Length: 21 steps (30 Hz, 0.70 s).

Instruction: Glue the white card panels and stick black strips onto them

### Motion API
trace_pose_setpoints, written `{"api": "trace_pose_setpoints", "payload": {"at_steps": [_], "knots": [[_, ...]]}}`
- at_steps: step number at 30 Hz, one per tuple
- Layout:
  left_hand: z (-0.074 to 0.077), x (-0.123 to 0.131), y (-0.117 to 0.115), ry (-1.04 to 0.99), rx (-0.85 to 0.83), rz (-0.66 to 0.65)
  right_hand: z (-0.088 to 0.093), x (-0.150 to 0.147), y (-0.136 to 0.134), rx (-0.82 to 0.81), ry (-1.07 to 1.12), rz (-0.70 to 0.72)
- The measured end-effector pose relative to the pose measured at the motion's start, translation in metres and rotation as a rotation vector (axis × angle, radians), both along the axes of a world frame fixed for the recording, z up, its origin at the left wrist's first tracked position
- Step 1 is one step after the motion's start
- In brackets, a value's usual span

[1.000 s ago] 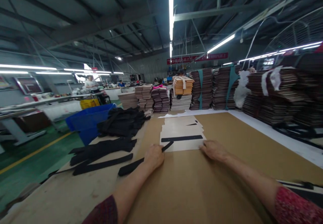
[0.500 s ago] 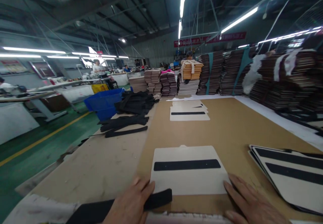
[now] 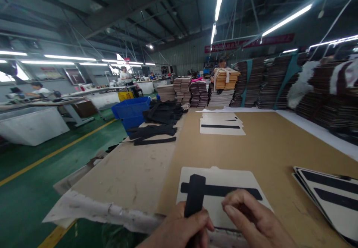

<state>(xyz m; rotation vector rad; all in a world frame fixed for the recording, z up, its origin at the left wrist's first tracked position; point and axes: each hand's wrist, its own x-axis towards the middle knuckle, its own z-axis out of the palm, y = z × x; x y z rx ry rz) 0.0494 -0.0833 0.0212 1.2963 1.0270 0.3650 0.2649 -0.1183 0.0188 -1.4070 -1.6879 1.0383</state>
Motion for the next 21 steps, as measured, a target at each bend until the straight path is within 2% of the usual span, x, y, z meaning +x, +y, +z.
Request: {"api": "trace_pose_setpoints", "payload": {"at_steps": [4, 8, 10, 14, 16, 18, 21], "knots": [[-0.007, 0.015, -0.004, -0.026, 0.018, 0.0, -0.006, -0.019, 0.012, -0.045, 0.196, 0.009], [-0.004, 0.023, -0.007, 0.008, 0.064, 0.0, -0.011, -0.018, 0.013, -0.083, 0.207, 0.076], [-0.005, 0.027, -0.007, -0.004, 0.064, 0.008, -0.013, -0.014, 0.012, -0.016, 0.151, 0.059], [-0.011, 0.033, -0.005, -0.021, -0.005, 0.034, -0.021, -0.005, 0.011, 0.276, 0.017, -0.037], [-0.014, 0.036, -0.003, -0.056, -0.047, 0.067, -0.024, -0.005, 0.009, 0.359, 0.043, -0.089], [-0.014, 0.04, -0.002, -0.088, -0.071, 0.072, -0.023, -0.009, 0.004, 0.308, 0.174, -0.109], [-0.009, 0.045, -0.003, -0.077, -0.055, 0.035, -0.021, -0.02, -0.003, 0.077, 0.422, -0.074]]}}
